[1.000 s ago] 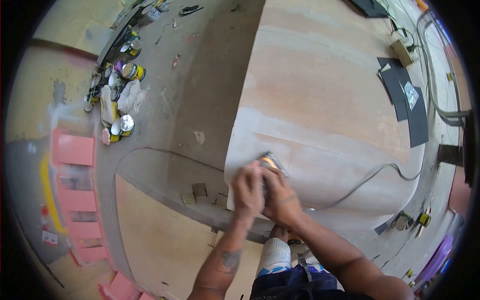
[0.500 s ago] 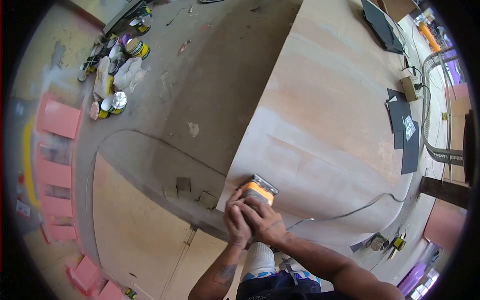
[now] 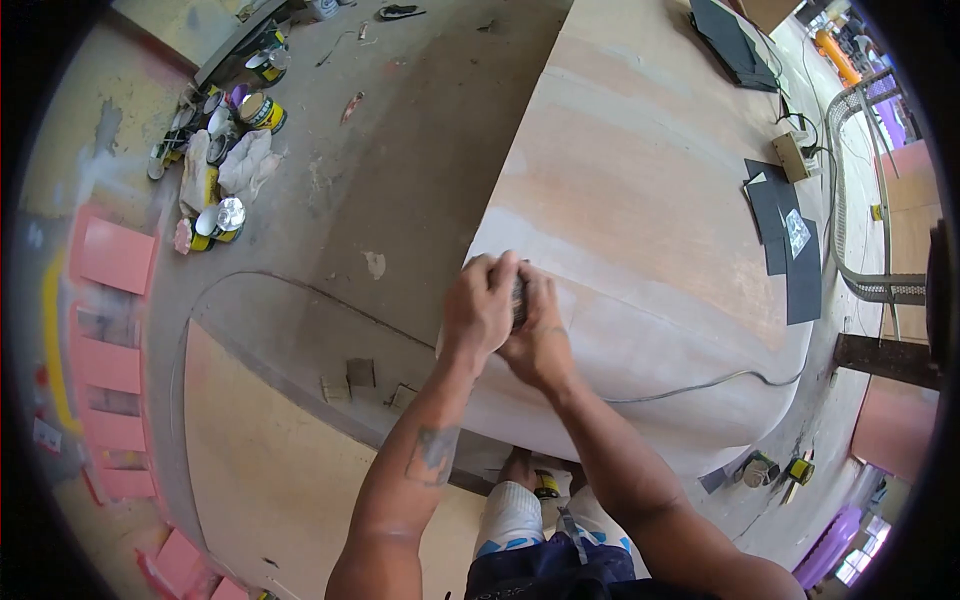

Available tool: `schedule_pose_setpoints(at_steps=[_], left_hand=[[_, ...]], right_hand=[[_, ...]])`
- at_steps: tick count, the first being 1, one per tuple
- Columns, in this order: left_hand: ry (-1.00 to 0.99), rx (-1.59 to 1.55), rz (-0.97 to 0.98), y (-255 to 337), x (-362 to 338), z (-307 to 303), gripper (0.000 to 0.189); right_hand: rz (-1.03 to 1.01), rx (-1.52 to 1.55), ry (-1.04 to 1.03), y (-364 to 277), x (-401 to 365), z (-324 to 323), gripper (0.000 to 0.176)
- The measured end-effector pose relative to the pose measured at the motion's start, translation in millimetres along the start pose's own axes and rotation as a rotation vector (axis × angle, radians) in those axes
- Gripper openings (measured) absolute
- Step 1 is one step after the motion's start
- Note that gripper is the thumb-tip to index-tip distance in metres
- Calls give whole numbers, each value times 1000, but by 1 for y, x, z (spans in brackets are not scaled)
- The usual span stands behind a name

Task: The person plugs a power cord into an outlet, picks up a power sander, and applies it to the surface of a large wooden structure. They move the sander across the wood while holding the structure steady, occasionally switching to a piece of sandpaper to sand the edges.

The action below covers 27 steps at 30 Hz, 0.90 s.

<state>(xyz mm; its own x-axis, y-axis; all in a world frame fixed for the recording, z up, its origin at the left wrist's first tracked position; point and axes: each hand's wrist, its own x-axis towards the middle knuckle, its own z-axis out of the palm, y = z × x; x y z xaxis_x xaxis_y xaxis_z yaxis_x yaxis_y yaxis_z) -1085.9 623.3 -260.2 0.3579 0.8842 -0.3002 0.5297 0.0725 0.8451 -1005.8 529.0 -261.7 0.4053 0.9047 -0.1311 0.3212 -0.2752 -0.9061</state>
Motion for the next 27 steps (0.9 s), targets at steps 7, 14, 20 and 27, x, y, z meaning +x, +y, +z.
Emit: schedule_pose_setpoints(at_steps=[7,14,20,27], left_hand=[[129,239,175,28,-30,109,48],[156,66,236,30,-100,173,38],[239,66,80,-100,-189,120,45],[68,283,-522,-242,-350,145,41]], right_hand=[[-7,-78,66,42,-29,-89,85],[-13,-571,-122,39,-66,-163,80],[-172,-645,-171,29,-29,-142,76],[-478,-553,-183,14,94,-59,68]])
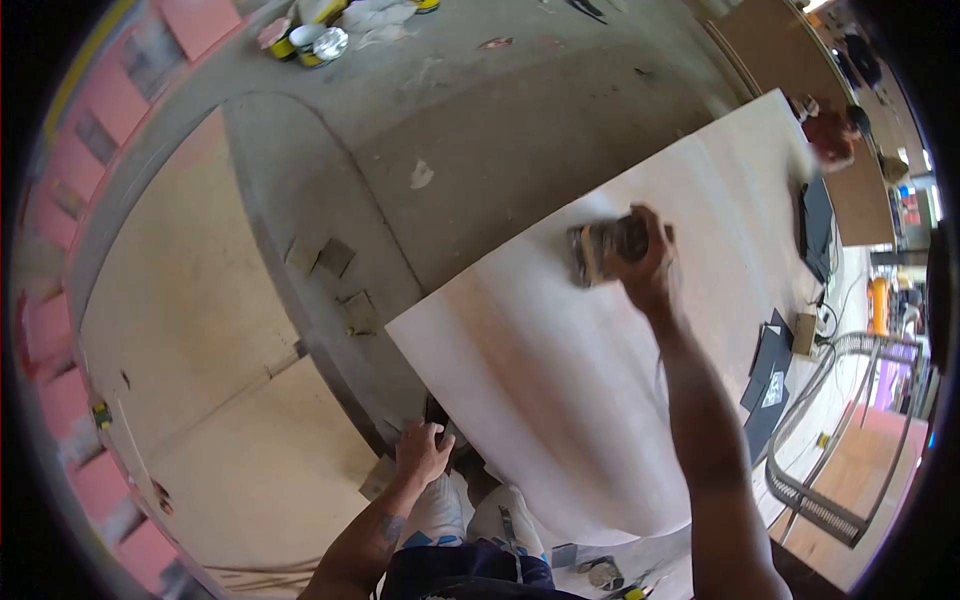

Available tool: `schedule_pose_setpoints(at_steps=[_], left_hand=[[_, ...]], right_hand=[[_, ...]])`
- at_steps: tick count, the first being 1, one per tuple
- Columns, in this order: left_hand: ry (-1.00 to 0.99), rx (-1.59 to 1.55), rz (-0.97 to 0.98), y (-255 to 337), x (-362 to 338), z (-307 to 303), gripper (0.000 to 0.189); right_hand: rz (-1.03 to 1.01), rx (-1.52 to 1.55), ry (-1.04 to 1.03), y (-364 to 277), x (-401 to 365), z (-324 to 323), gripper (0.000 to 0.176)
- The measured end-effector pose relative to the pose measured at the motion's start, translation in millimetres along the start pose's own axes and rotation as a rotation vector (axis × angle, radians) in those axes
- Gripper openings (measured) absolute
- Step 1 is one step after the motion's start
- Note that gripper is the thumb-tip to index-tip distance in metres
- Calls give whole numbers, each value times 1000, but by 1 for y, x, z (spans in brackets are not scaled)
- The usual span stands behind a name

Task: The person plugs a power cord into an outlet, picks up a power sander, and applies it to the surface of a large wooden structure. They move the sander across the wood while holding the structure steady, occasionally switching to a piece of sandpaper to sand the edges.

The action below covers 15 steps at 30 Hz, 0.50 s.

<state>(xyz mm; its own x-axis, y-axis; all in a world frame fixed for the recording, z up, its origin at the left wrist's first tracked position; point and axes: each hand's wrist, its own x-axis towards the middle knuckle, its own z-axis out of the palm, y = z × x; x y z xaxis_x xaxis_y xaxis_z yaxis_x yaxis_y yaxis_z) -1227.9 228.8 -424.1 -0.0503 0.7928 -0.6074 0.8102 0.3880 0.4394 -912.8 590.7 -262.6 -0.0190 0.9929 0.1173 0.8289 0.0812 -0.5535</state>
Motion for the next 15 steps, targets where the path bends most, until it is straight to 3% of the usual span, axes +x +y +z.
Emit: schedule_pose_setpoints(at_steps=[2,6,8,11,15], left_hand=[[-48,-38,-67,-6,-14,16,39],[67,-258,35,19,-22,25,37],[203,-298,140,34,-23,36,36],[253,-351,201,65,-39,19,34],[152,-395,152,60,-51,17,34]], right_hand=[[-25,-23,-30,2,29,9,71],[-87,13,-75,-5,24,20,69],[-137,-12,-103,-13,-9,11,68],[-150,-17,-197,-9,-67,-13,67],[-148,-83,-321,9,-144,-60,74]])
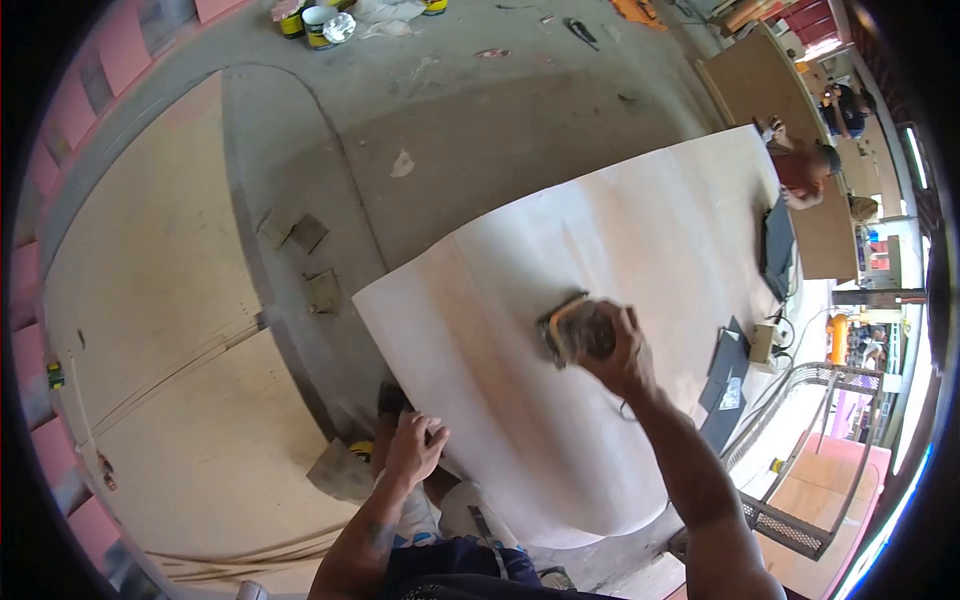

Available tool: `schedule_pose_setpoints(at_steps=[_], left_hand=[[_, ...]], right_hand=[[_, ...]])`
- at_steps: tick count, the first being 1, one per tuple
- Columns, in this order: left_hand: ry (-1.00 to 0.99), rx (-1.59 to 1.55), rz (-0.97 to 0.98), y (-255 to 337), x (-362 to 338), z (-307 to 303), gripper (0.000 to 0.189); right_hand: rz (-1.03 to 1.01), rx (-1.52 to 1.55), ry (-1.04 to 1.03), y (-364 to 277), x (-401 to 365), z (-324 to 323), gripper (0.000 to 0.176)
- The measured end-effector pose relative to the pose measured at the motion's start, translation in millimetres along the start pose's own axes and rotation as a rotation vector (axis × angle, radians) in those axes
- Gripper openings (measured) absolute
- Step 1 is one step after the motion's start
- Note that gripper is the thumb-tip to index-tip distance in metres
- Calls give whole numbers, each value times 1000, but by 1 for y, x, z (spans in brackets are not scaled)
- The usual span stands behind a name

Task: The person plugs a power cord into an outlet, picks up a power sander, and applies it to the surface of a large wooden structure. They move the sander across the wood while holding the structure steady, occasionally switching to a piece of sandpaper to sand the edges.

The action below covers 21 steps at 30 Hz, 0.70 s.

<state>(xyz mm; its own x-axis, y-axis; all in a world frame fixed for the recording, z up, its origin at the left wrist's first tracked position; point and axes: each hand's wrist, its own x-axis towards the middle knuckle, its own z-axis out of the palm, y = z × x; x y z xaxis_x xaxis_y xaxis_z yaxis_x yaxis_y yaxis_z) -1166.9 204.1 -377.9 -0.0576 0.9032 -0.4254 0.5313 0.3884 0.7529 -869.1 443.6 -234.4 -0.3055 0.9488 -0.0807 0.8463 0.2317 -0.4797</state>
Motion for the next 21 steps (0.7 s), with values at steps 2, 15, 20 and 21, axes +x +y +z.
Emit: schedule_pose_setpoints(at_steps=[2,15,20,21], left_hand=[[-36,-18,-54,-18,-7,-2,34],[169,73,167,51,170,-61,51],[220,-226,286,158,258,-89,54],[205,-275,338,189,266,-92,53]], right_hand=[[73,24,-52,4,-25,-4,74],[236,57,201,-11,178,4,72],[197,57,189,-10,180,10,70],[211,59,158,-13,166,6,72]])
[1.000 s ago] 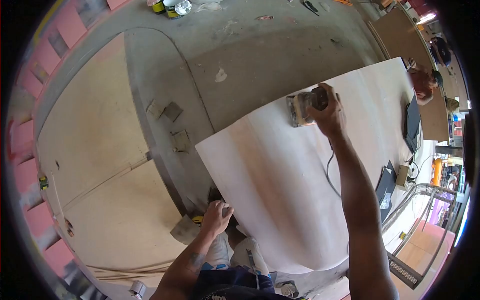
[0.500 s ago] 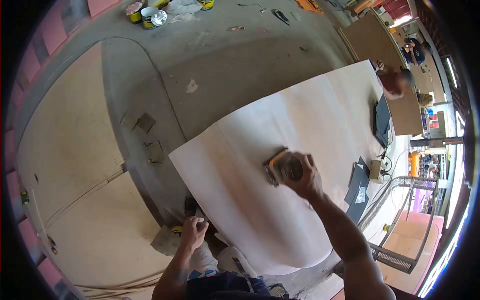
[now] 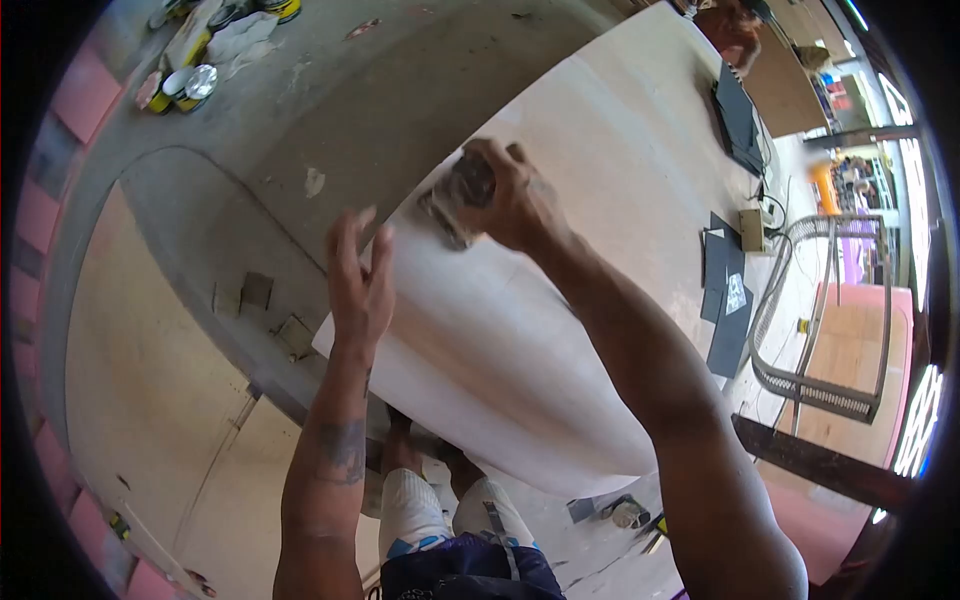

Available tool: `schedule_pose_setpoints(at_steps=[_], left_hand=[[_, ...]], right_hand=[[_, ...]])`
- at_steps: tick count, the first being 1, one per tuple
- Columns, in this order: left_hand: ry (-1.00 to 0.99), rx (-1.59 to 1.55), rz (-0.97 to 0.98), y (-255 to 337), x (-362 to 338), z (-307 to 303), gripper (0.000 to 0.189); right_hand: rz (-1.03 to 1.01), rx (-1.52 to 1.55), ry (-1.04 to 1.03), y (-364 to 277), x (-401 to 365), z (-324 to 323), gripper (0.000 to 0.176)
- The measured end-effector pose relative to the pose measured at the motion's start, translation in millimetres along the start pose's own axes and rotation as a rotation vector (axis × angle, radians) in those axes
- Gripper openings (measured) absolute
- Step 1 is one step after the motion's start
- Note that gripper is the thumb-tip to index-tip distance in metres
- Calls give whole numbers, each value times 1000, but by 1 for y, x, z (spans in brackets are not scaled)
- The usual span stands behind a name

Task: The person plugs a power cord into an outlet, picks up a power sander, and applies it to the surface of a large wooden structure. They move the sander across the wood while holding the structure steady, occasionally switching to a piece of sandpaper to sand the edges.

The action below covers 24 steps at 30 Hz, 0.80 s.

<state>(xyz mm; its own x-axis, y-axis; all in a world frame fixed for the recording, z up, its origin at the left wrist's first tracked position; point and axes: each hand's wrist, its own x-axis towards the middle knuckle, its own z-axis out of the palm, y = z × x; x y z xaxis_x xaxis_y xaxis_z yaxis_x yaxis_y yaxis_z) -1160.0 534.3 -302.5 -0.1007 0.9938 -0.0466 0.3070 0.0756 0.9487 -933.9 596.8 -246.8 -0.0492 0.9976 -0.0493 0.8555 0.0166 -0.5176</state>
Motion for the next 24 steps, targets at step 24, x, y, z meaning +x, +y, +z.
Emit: schedule_pose_setpoints(at_steps=[24], left_hand=[[-615,25,491,106,-69,154,20]], right_hand=[[302,79,-151,61,-204,-17,65]])
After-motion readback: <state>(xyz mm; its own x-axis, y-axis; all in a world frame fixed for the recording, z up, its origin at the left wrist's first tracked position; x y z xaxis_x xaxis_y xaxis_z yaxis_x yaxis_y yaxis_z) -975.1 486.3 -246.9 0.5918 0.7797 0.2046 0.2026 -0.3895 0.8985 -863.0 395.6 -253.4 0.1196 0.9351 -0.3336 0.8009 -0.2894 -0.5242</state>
